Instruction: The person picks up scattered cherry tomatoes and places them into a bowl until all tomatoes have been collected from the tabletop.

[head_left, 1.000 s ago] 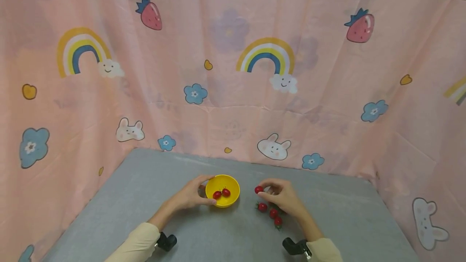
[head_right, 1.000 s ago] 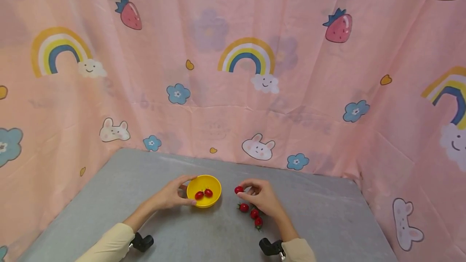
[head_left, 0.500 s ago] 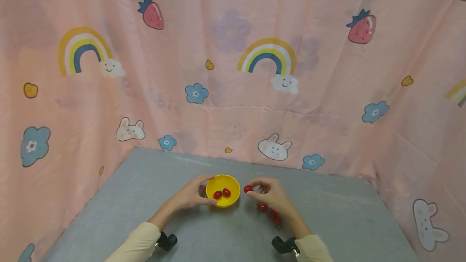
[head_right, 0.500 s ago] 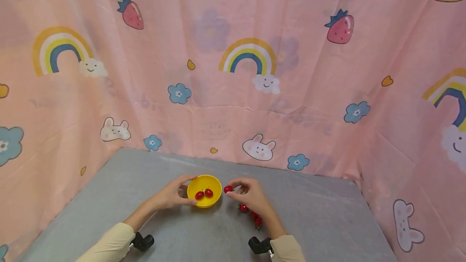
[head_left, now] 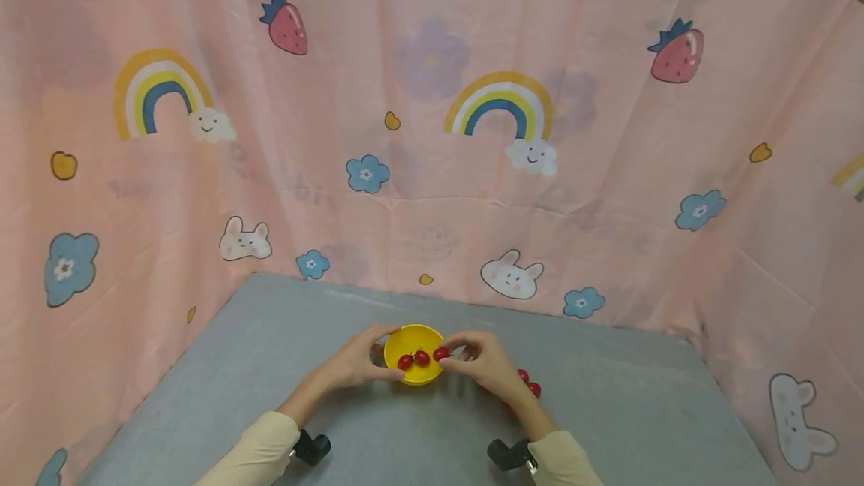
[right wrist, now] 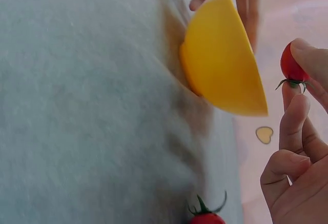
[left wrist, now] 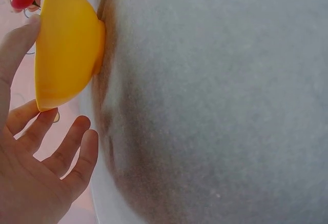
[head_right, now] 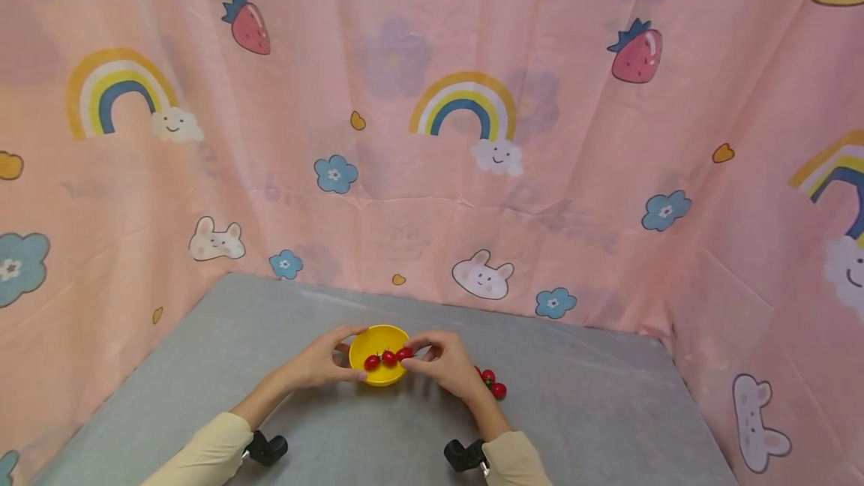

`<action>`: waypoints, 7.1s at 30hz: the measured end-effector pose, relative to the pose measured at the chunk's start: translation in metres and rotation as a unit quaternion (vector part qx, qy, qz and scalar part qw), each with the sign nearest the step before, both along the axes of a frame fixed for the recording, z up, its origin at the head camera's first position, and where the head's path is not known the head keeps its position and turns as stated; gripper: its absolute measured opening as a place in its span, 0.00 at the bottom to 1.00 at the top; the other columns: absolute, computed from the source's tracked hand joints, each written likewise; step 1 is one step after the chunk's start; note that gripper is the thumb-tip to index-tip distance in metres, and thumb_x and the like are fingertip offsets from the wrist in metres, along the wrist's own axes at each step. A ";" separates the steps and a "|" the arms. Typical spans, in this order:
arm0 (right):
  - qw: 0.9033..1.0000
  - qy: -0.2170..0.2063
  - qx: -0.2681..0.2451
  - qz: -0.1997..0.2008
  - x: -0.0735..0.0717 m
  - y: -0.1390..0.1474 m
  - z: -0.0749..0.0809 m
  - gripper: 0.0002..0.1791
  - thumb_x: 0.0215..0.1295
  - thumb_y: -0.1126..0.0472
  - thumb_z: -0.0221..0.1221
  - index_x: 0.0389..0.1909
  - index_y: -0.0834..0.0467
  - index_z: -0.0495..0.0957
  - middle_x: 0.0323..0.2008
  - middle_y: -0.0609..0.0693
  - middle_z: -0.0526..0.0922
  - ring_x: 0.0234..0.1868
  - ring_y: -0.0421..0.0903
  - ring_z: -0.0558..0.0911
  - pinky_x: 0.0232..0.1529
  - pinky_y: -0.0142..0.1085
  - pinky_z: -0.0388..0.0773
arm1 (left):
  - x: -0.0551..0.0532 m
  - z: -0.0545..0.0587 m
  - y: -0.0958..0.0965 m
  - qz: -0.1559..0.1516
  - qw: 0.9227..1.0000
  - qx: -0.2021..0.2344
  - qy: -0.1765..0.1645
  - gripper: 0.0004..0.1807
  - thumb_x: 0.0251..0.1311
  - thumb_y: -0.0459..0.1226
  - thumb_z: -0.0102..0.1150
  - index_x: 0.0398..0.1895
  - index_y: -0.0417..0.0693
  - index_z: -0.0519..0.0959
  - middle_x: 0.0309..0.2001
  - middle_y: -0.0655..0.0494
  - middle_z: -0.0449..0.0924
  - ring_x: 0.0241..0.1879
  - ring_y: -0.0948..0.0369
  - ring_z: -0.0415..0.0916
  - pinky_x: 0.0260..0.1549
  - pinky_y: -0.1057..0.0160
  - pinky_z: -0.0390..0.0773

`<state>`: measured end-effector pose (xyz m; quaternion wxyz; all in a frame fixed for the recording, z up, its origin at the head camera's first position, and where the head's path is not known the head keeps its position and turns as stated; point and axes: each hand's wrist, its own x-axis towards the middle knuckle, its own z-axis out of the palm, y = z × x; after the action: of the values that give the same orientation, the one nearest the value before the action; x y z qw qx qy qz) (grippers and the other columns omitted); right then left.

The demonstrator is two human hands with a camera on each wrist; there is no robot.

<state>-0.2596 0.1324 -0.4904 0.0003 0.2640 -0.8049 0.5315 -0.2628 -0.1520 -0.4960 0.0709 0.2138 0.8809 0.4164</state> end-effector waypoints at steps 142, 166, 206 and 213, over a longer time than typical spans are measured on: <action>0.988 -0.100 0.048 -0.107 0.023 0.158 -0.015 0.15 0.63 0.61 0.71 0.47 0.65 0.83 0.45 0.59 0.83 0.27 0.47 0.78 0.24 0.34 0.72 | 0.000 0.004 -0.001 -0.008 1.000 0.000 -0.003 0.44 0.56 0.46 0.76 0.74 0.43 0.67 0.66 0.43 0.70 0.55 0.46 0.75 0.53 0.45 0.79; 0.985 -0.099 0.042 -0.134 0.015 0.123 -0.007 0.17 0.62 0.58 0.72 0.48 0.63 0.83 0.43 0.54 0.84 0.26 0.45 0.76 0.26 0.33 0.69 | 0.001 0.004 0.000 -0.009 1.000 0.002 -0.004 0.44 0.57 0.46 0.76 0.74 0.43 0.67 0.63 0.45 0.71 0.56 0.45 0.75 0.53 0.45 0.79; 0.997 -0.052 0.015 -0.063 -0.006 0.052 0.002 0.14 0.62 0.62 0.72 0.46 0.62 0.84 0.42 0.54 0.84 0.23 0.48 0.75 0.22 0.30 0.69 | 0.001 0.004 -0.001 -0.007 1.000 0.002 -0.008 0.44 0.57 0.45 0.76 0.74 0.44 0.67 0.65 0.44 0.70 0.54 0.47 0.75 0.53 0.45 0.78; 0.997 -0.050 0.015 -0.048 -0.007 0.038 0.003 0.14 0.61 0.61 0.73 0.45 0.60 0.84 0.42 0.54 0.84 0.23 0.48 0.75 0.23 0.30 0.70 | 0.000 0.004 -0.001 -0.005 1.000 0.001 -0.006 0.44 0.56 0.45 0.76 0.74 0.44 0.67 0.65 0.44 0.70 0.54 0.47 0.75 0.52 0.45 0.79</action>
<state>-0.2663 0.1700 -0.4871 -0.0179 0.1981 -0.8234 0.5315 -0.2624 -0.1530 -0.4919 0.0786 0.2158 0.8789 0.4180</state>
